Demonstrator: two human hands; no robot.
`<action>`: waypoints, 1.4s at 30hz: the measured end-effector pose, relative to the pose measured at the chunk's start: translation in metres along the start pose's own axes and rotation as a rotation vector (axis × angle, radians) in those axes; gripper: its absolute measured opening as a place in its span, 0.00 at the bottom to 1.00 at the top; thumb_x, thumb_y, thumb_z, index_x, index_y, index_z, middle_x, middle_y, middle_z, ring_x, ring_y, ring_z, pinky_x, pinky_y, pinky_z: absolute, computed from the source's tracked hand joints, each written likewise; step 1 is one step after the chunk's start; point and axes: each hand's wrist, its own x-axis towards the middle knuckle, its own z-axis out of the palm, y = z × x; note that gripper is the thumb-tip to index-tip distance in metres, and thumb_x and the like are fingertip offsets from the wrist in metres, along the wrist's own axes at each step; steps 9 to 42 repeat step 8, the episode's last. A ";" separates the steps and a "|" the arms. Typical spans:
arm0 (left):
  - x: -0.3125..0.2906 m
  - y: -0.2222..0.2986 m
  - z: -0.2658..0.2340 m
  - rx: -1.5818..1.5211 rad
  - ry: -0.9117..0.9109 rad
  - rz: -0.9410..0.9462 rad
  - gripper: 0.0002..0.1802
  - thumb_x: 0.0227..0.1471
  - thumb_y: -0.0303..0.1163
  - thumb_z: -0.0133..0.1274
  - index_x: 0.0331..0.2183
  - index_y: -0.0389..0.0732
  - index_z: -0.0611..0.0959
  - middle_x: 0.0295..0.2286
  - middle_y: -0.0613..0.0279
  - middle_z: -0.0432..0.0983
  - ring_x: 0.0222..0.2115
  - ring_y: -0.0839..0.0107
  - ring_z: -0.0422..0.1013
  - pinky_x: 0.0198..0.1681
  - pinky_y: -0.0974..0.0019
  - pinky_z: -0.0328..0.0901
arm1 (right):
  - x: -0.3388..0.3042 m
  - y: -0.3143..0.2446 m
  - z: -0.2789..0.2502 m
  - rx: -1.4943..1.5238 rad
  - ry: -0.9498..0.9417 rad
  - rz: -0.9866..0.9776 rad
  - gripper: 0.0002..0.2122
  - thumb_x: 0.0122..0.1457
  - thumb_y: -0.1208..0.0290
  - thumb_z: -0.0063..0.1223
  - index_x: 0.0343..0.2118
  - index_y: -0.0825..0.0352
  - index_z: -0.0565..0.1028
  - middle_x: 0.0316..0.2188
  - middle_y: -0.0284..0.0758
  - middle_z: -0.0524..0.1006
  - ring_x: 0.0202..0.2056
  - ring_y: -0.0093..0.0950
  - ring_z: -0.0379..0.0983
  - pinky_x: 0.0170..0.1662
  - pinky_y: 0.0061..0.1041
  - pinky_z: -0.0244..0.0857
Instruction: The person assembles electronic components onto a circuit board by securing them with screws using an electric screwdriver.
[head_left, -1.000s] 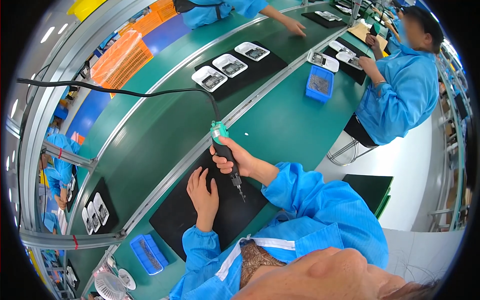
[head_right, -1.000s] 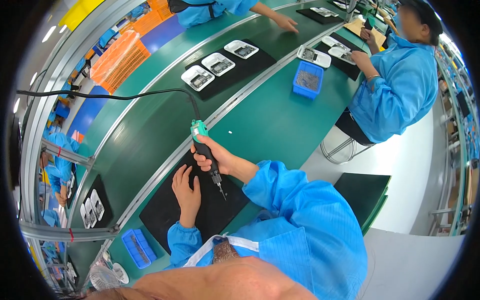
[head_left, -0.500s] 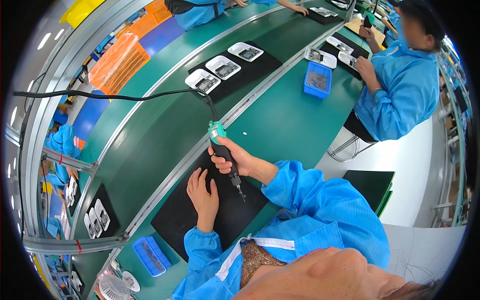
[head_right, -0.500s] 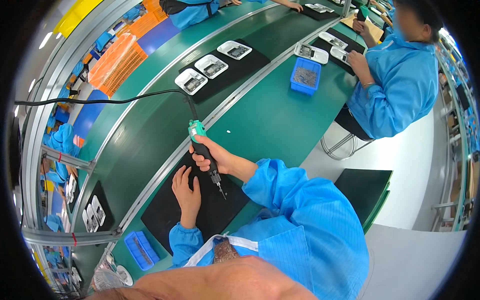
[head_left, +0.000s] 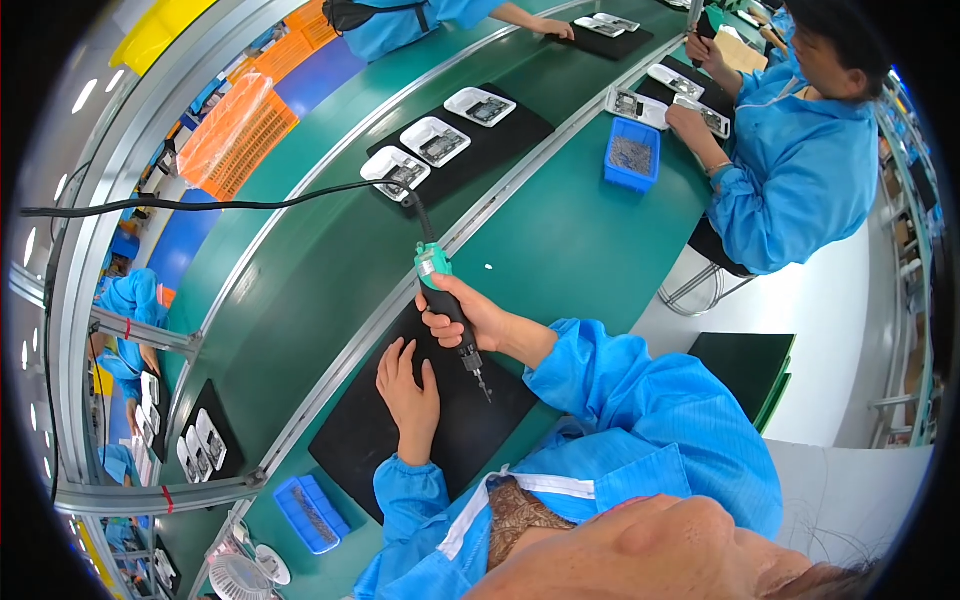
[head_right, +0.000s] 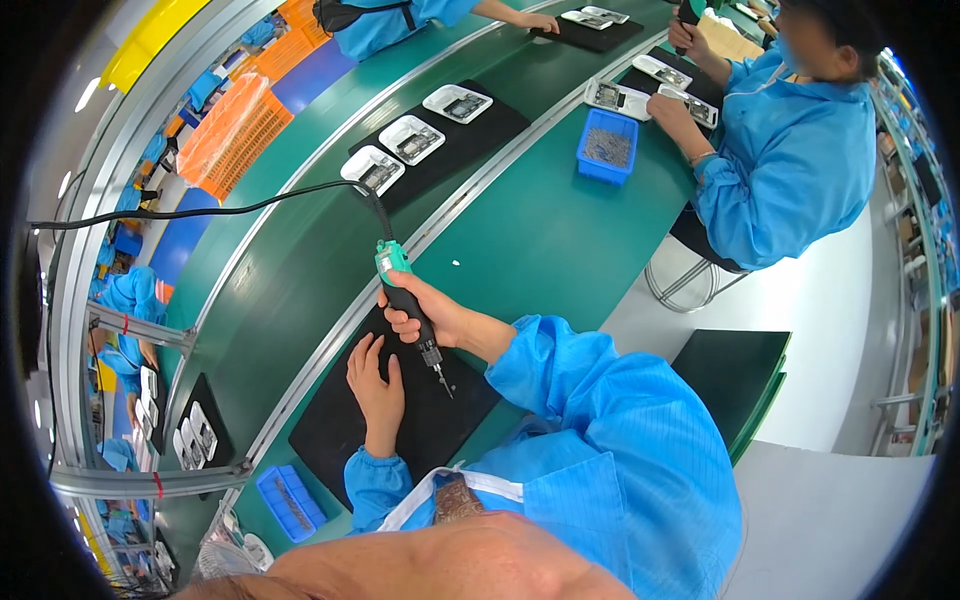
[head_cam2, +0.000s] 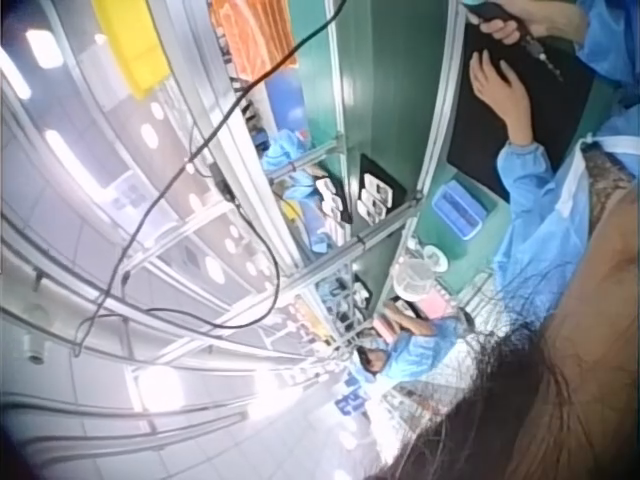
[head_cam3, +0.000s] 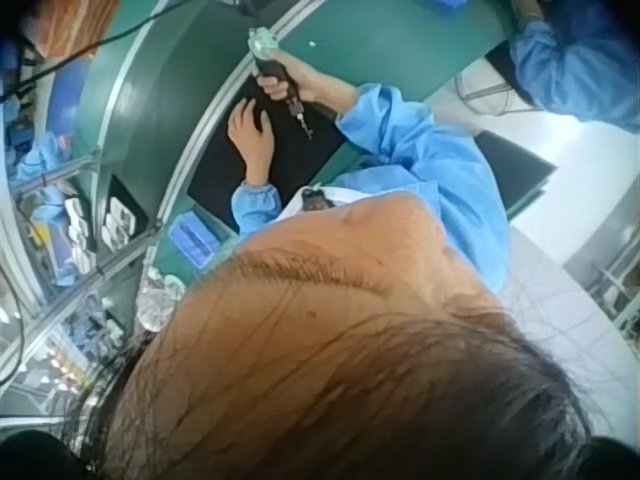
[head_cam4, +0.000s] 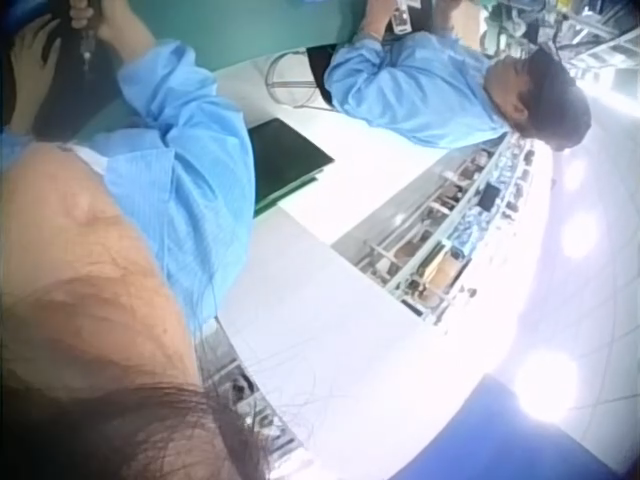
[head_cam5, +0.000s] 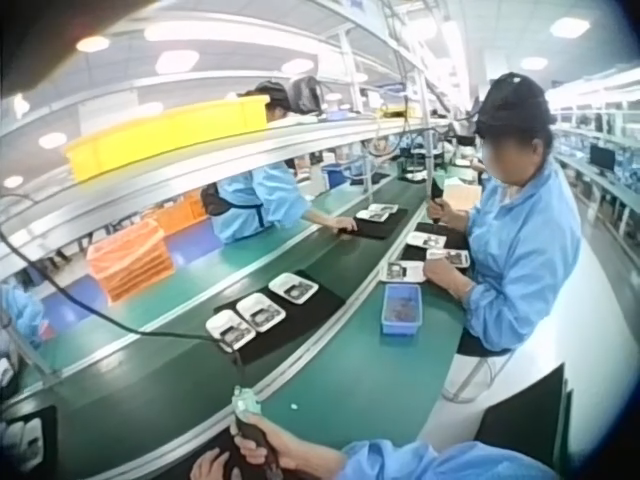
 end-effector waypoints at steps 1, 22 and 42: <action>0.001 0.000 0.000 0.001 -0.002 0.004 0.20 0.50 0.28 0.52 0.47 0.38 0.75 0.51 0.55 0.66 0.54 0.56 0.60 0.57 0.55 0.51 | 0.000 0.000 -0.001 0.001 -0.006 0.003 0.20 0.63 0.48 0.38 0.32 0.64 0.67 0.13 0.25 0.62 0.12 0.14 0.55 0.16 0.14 0.52; 0.001 0.001 -0.001 0.014 -0.008 0.000 0.20 0.50 0.29 0.52 0.47 0.38 0.75 0.51 0.54 0.66 0.55 0.56 0.59 0.58 0.55 0.51 | 0.000 -0.001 0.000 0.012 -0.025 0.033 0.19 0.63 0.48 0.39 0.32 0.63 0.67 0.14 0.25 0.63 0.13 0.14 0.56 0.16 0.15 0.53; 0.001 0.001 -0.001 0.014 -0.008 0.000 0.20 0.50 0.29 0.52 0.47 0.38 0.75 0.51 0.54 0.66 0.55 0.56 0.59 0.58 0.55 0.51 | 0.000 -0.001 0.000 0.012 -0.025 0.033 0.19 0.63 0.48 0.39 0.32 0.63 0.67 0.14 0.25 0.63 0.13 0.14 0.56 0.16 0.15 0.53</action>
